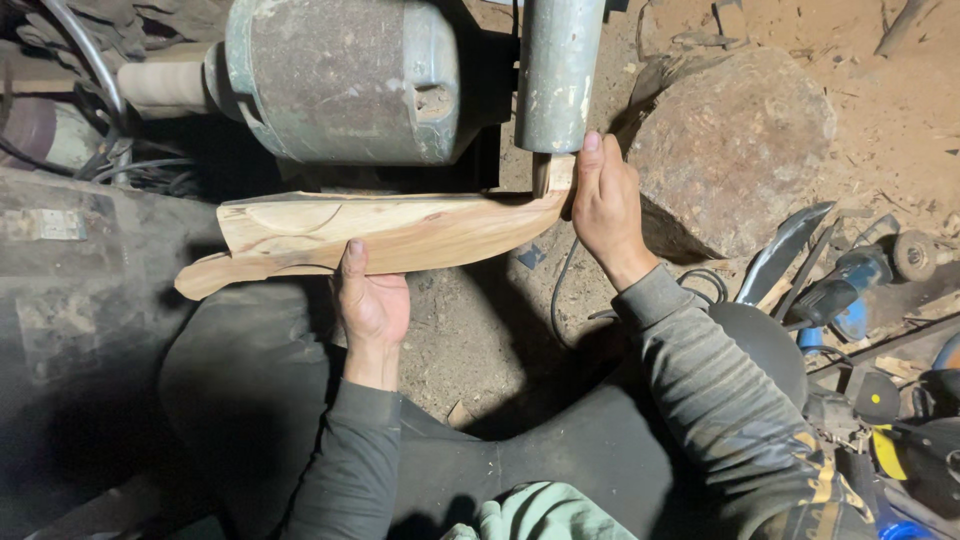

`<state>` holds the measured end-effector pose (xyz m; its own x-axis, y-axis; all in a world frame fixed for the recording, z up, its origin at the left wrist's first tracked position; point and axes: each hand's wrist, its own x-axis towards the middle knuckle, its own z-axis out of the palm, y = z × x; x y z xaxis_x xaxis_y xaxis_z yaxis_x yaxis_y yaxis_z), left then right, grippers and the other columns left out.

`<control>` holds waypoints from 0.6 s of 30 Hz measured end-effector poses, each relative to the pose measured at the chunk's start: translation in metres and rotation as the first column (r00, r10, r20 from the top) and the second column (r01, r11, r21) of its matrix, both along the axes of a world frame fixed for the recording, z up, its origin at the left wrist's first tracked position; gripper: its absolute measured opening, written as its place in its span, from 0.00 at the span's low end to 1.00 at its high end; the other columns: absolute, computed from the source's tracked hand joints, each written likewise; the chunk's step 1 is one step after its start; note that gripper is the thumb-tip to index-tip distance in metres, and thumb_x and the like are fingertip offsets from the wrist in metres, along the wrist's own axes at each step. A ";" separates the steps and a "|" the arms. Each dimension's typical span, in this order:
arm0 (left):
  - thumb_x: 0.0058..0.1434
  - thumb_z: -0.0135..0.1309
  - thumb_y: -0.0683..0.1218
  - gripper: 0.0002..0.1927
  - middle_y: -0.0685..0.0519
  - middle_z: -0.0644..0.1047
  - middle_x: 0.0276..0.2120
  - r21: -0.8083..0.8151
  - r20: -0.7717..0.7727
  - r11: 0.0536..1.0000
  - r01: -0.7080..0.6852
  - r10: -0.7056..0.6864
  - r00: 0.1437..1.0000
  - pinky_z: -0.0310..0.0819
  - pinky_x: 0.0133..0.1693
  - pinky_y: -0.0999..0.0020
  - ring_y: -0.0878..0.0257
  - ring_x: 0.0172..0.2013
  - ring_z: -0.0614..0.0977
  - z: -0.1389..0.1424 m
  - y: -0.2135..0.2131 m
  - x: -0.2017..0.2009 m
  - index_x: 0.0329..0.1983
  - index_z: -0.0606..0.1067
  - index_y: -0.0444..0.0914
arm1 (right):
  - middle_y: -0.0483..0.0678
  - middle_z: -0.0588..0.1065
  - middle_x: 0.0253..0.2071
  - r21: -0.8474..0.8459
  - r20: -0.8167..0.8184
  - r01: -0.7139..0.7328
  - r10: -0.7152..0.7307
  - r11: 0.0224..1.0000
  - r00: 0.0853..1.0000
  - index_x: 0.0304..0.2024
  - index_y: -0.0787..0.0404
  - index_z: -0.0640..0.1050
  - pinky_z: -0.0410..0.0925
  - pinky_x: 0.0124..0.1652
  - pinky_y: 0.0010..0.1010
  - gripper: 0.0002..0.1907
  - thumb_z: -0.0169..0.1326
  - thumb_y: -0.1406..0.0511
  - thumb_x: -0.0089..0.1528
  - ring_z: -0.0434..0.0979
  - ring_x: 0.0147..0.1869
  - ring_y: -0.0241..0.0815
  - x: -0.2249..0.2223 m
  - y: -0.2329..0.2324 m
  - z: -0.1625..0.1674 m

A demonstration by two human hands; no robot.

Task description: The person sits on the ground and shapes a curved wooden piece. They first use a power drill and a sanding block on the wood, then repeatedly press the wood's edges against a stationary belt sander, turning the piece to smooth different surfaces.

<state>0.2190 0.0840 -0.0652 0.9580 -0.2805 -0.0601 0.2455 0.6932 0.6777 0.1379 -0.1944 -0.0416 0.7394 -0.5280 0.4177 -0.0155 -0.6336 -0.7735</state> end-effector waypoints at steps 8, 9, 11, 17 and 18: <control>0.65 0.60 0.53 0.32 0.50 0.73 0.63 0.011 0.014 0.999 0.041 -0.042 0.999 0.63 0.70 0.52 0.55 0.66 0.72 -0.002 0.002 0.007 0.69 0.66 0.37 | 0.61 0.68 0.21 0.033 -0.068 0.011 -0.008 0.999 0.998 0.34 0.67 0.66 0.60 0.27 0.48 0.24 0.34 0.57 0.78 0.68 0.22 0.59 -0.001 0.002 0.005; 0.65 0.60 0.53 0.32 0.50 0.73 0.63 0.004 0.015 0.999 0.047 -0.047 0.999 0.63 0.70 0.52 0.55 0.66 0.72 -0.003 0.002 0.008 0.69 0.66 0.37 | 0.61 0.67 0.21 0.020 -0.058 0.012 -0.010 1.000 0.998 0.34 0.67 0.66 0.60 0.27 0.48 0.24 0.34 0.57 0.78 0.68 0.22 0.59 -0.002 0.003 0.005; 0.66 0.60 0.53 0.32 0.50 0.73 0.63 0.000 0.005 0.999 0.048 -0.048 0.999 0.63 0.70 0.52 0.55 0.66 0.72 -0.004 0.002 0.009 0.69 0.66 0.37 | 0.62 0.67 0.22 -0.001 -0.037 0.015 -0.015 1.000 0.999 0.34 0.67 0.66 0.60 0.27 0.47 0.25 0.34 0.56 0.79 0.67 0.22 0.59 -0.003 0.005 0.007; 0.66 0.60 0.52 0.31 0.51 0.72 0.63 -0.008 -0.025 1.000 0.028 -0.028 0.999 0.64 0.69 0.52 0.56 0.66 0.72 -0.004 0.001 0.013 0.69 0.66 0.38 | 0.62 0.67 0.21 -0.038 -0.063 0.057 -0.059 0.998 0.996 0.34 0.67 0.66 0.59 0.27 0.49 0.25 0.33 0.56 0.79 0.66 0.23 0.62 -0.004 0.011 0.010; 0.66 0.60 0.52 0.31 0.51 0.72 0.63 -0.011 -0.026 1.000 0.029 -0.029 0.999 0.64 0.69 0.52 0.56 0.66 0.72 -0.004 0.001 0.013 0.69 0.66 0.37 | 0.62 0.67 0.21 -0.035 -0.071 0.059 -0.061 0.998 0.996 0.33 0.67 0.66 0.60 0.27 0.49 0.25 0.33 0.56 0.79 0.66 0.23 0.63 -0.005 0.011 0.010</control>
<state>0.2322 0.0850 -0.0692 0.9476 -0.3087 -0.0820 0.2830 0.6924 0.6637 0.1332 -0.1830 -0.0311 0.7352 -0.5596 0.3825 -0.1090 -0.6546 -0.7481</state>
